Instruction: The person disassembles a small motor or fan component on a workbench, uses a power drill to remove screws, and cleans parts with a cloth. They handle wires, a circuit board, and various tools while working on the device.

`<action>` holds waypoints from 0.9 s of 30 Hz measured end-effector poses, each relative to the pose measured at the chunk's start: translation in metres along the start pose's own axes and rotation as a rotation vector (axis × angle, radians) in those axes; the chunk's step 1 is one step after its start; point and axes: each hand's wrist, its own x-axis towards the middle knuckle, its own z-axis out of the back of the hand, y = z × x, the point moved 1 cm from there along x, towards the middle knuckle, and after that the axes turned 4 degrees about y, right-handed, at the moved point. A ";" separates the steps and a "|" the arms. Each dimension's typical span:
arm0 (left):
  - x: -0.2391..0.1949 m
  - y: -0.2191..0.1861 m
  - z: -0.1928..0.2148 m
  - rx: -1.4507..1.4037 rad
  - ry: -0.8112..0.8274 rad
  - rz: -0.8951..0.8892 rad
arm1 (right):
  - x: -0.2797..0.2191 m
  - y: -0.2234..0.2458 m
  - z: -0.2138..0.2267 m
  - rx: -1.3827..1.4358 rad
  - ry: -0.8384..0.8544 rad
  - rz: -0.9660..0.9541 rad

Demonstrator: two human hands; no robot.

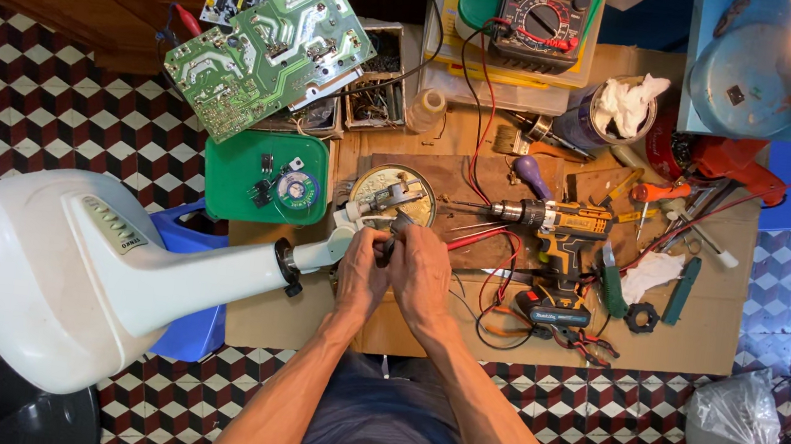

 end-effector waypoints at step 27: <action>0.015 0.008 0.008 -0.077 0.122 0.236 | 0.038 -0.102 0.001 0.107 0.061 -0.294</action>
